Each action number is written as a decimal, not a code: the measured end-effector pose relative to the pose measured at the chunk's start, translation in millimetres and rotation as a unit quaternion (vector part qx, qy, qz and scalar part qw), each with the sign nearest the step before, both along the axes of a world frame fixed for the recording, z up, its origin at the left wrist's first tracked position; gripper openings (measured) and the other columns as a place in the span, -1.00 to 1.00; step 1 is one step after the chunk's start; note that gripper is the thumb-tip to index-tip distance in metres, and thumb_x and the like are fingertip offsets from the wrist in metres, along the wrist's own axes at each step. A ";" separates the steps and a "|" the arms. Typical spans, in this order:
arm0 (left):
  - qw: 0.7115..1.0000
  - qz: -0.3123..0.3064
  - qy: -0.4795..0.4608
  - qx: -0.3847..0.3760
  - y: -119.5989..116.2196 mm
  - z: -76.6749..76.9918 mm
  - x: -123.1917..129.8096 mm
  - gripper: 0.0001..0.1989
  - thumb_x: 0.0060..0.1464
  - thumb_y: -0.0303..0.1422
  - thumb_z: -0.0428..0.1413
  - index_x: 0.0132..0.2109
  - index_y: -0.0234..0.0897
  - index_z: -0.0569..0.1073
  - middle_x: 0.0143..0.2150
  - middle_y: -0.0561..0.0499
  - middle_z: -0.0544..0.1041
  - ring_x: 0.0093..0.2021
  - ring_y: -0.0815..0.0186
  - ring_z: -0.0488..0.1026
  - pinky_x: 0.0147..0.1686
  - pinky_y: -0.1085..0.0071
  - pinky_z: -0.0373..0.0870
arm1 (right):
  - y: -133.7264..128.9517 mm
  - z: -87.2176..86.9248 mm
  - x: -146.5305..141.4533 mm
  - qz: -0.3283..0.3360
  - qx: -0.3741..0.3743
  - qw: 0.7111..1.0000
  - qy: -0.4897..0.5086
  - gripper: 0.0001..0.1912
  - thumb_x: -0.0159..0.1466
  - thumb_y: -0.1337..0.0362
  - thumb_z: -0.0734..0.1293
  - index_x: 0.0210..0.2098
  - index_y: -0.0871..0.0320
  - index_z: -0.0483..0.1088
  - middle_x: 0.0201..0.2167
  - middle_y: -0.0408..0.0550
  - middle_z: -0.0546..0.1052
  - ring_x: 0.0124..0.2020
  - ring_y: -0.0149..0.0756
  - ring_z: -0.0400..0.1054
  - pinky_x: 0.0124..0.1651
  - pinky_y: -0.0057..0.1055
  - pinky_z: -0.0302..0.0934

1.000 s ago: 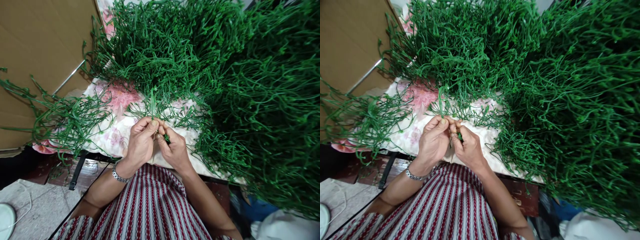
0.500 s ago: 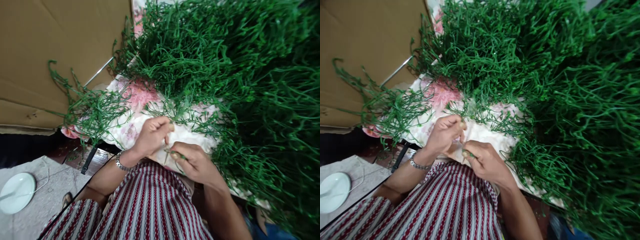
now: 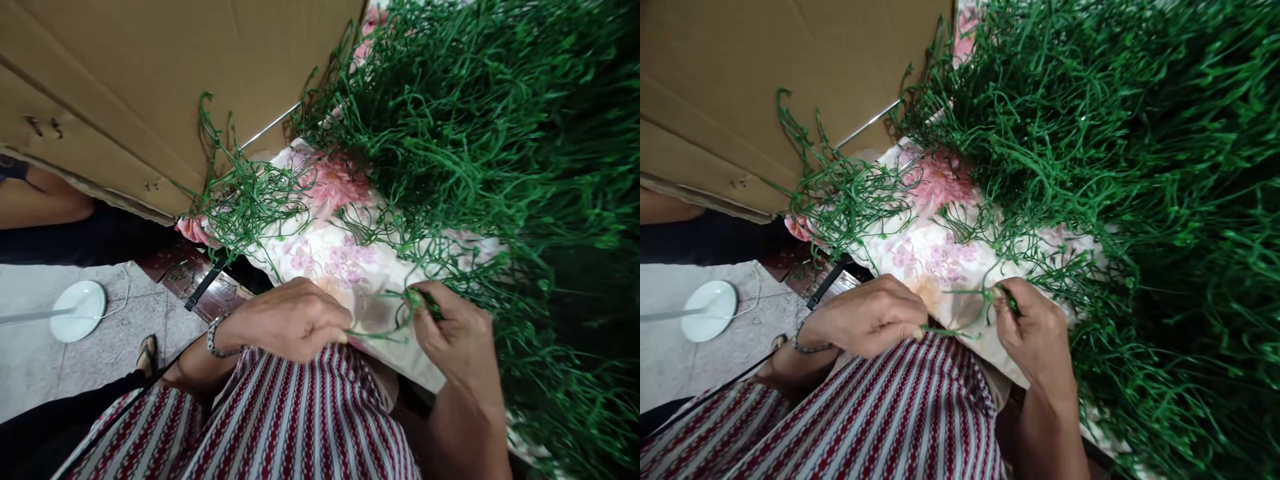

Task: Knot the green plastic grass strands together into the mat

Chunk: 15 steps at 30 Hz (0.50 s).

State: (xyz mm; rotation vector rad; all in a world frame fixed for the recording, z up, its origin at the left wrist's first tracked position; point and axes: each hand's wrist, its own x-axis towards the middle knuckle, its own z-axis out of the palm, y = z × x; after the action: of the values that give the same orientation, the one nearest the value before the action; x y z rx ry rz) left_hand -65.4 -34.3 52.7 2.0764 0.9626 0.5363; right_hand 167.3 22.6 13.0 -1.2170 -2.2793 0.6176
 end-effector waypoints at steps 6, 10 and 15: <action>0.988 0.002 0.117 -0.100 -15.6 -17.6 -38.3 -0.75 0.01 -0.53 -0.10 -0.60 -0.30 0.14 -0.67 0.15 0.08 -0.62 0.47 0.06 -0.54 0.45 -0.05 | -0.4 3.2 -0.9 -0.128 0.019 0.991 0.032 -0.81 0.22 0.19 0.21 -0.43 0.17 0.33 -0.60 -0.17 0.33 -0.60 -0.46 0.17 -0.48 -0.50 0.06; 0.978 0.011 0.159 -0.138 -21.2 -24.3 -46.5 -0.72 0.06 -0.46 -0.10 -0.60 -0.32 0.12 -0.65 0.15 0.09 -0.59 0.49 0.07 -0.52 0.47 -0.03 | -1.1 17.3 -17.7 -0.091 -0.006 0.990 0.110 -0.80 0.23 0.21 0.19 -0.45 0.17 0.30 -0.59 -0.19 0.33 -0.58 -0.48 0.19 -0.47 -0.53 0.07; 0.981 -0.080 0.127 -0.120 -24.1 -15.9 -43.2 -0.70 0.10 -0.41 -0.14 -0.59 -0.31 0.12 -0.64 0.12 0.19 -0.57 0.48 0.15 -0.49 0.50 0.07 | 22.4 19.2 -41.3 -0.059 0.036 0.997 0.028 -0.79 0.25 0.22 0.16 -0.47 0.17 0.27 -0.66 -0.23 0.23 -0.63 -0.51 0.10 -0.49 -0.54 -0.02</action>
State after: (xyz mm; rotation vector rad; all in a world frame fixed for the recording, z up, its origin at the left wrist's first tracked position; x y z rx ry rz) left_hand -108.6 -58.4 36.8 2.0090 0.9415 0.0662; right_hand 126.0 45.0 32.2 -1.2720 -2.1480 0.5145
